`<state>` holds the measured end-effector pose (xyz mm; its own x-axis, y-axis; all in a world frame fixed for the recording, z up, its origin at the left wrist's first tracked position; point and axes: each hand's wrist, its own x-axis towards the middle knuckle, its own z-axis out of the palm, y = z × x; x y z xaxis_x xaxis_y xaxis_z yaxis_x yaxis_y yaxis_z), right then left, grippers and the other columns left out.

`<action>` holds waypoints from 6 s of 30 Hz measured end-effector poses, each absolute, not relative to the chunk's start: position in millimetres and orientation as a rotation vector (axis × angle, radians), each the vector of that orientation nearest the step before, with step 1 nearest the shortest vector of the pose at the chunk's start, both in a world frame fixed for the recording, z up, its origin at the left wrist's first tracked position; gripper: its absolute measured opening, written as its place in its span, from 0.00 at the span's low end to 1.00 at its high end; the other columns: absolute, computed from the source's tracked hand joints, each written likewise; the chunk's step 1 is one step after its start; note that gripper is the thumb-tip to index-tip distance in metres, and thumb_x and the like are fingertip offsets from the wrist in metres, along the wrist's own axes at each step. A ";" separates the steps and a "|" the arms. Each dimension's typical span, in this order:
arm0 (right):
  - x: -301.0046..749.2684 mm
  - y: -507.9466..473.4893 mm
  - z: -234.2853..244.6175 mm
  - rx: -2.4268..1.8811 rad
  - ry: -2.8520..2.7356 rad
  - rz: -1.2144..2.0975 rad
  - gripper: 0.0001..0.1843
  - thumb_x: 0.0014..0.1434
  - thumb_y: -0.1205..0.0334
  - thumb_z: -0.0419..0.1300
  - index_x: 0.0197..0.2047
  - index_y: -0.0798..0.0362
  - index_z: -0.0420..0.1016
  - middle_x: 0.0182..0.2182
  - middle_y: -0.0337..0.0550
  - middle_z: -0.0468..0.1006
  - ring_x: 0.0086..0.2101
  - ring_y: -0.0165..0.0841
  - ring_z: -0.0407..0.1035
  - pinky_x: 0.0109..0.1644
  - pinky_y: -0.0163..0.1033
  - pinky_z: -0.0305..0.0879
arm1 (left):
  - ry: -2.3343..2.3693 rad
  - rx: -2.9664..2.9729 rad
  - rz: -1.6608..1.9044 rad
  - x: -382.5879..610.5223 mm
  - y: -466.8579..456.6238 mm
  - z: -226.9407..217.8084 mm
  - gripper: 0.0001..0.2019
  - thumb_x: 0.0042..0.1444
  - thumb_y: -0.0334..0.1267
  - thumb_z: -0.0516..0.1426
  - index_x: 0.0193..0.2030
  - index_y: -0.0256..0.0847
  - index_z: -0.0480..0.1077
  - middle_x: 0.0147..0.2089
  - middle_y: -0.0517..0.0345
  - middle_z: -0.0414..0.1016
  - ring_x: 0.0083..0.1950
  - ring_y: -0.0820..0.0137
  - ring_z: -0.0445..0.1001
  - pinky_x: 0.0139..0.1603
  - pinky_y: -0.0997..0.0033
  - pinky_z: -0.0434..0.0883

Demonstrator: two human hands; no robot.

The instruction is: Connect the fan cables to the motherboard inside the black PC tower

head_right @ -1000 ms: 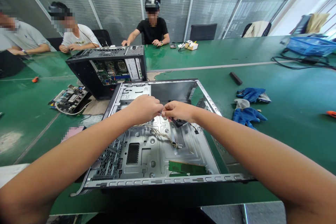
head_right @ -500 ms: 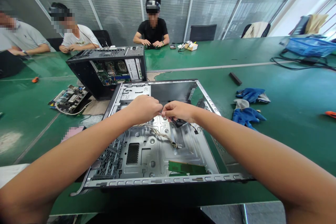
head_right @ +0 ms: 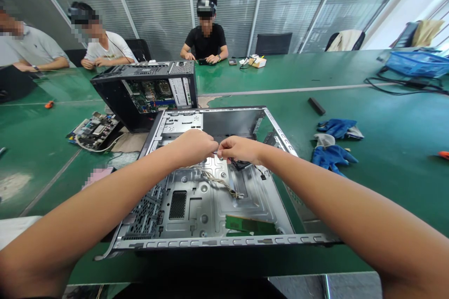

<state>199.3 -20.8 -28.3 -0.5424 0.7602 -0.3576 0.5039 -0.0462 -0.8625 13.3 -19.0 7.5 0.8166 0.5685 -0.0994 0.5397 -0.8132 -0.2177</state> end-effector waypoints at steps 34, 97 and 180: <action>204.1 -21.7 -18.0 -1.446 -2.124 1.509 0.13 0.51 0.51 0.62 0.29 0.52 0.71 0.24 0.39 0.72 0.26 0.31 0.61 0.30 0.38 0.54 | -0.811 -2.860 0.003 6.0 -24.9 8.0 0.09 0.61 0.33 0.52 0.38 0.39 0.74 0.35 0.52 0.76 0.35 0.68 0.73 0.33 0.69 0.63; 203.8 -24.7 -20.8 -1.449 -2.417 1.011 0.08 0.57 0.61 0.55 0.26 0.51 0.64 0.23 0.40 0.72 0.27 0.32 0.62 0.33 0.39 0.52 | -0.667 -2.759 0.118 13.0 -23.5 -2.2 0.06 0.57 0.26 0.54 0.34 0.38 0.71 0.31 0.54 0.76 0.35 0.67 0.72 0.34 0.66 0.58; 212.4 -15.7 -20.6 -1.257 -2.438 1.389 0.08 0.55 0.60 0.57 0.28 0.54 0.72 0.24 0.37 0.73 0.25 0.29 0.60 0.32 0.37 0.54 | -0.983 -2.882 0.308 24.0 -33.1 7.3 0.12 0.51 0.23 0.56 0.41 0.39 0.73 0.36 0.52 0.77 0.35 0.67 0.74 0.30 0.68 0.61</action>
